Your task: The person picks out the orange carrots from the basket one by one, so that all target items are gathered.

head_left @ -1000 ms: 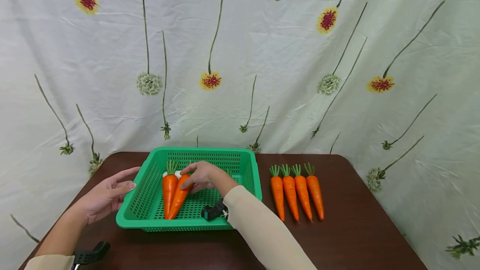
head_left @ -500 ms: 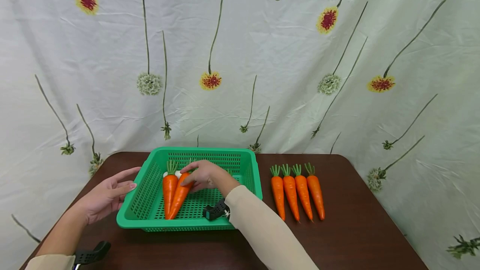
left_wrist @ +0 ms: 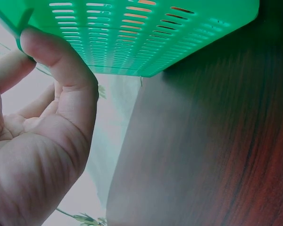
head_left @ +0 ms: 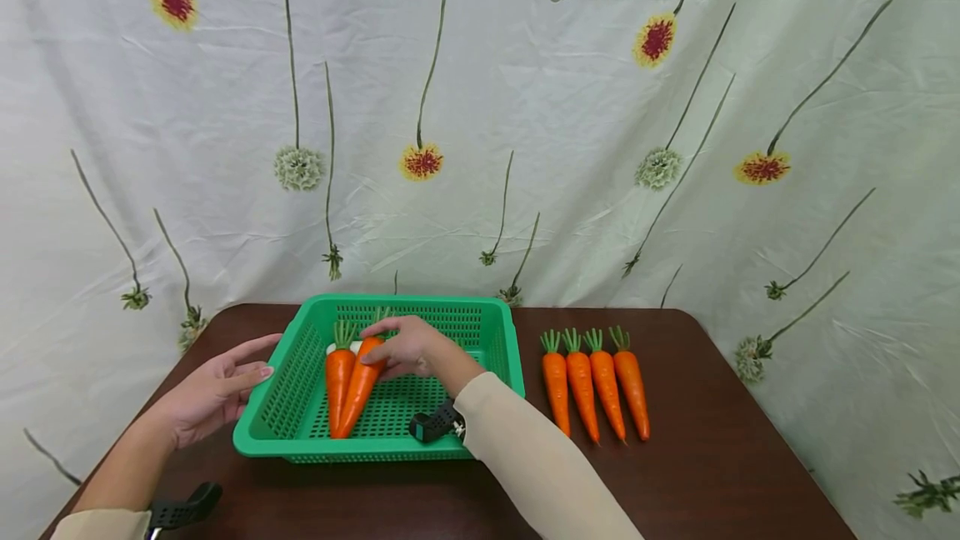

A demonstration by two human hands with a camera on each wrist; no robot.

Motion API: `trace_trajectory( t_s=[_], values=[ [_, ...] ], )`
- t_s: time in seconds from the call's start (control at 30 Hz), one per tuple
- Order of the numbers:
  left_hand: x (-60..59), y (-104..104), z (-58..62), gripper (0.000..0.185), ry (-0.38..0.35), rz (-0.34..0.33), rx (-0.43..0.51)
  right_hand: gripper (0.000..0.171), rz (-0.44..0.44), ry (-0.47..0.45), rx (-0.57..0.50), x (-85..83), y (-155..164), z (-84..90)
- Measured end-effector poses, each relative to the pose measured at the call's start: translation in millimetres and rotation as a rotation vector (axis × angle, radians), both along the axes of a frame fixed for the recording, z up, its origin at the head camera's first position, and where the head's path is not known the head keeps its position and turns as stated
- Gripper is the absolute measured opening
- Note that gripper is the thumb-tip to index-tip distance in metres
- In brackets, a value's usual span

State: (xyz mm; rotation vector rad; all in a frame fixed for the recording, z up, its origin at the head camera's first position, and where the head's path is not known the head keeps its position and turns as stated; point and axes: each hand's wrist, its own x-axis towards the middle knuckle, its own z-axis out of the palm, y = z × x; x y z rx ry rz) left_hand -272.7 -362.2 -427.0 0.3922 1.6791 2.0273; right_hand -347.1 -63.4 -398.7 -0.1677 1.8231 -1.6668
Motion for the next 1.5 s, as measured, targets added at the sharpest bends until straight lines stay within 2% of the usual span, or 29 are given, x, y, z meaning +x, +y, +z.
trace_trajectory(
  t_s=[0.3, 0.73, 1.03, 1.5],
  values=[
    [-0.5, -0.9, -0.5, 0.061, -0.002, -0.018, 0.017, 0.045, -0.062, 0.026, -0.035, -4.8, 4.0, -0.4],
    [-0.6, -1.8, -1.3, 0.059, 0.0, -0.008, 0.014, 0.046, -0.064, 0.015, -0.059, -8.9, 15.9, 0.7],
    [-0.9, -2.1, -2.3, 0.06, -0.004, -0.012, 0.021, 0.046, -0.082, 0.034, -0.037, -7.0, 21.0, 3.2],
    [-0.6, -1.8, -4.2, 0.059, 0.002, 0.005, 0.019, 0.049, -0.059, 0.057, -0.11, -5.0, 31.9, 9.7]
  ],
)
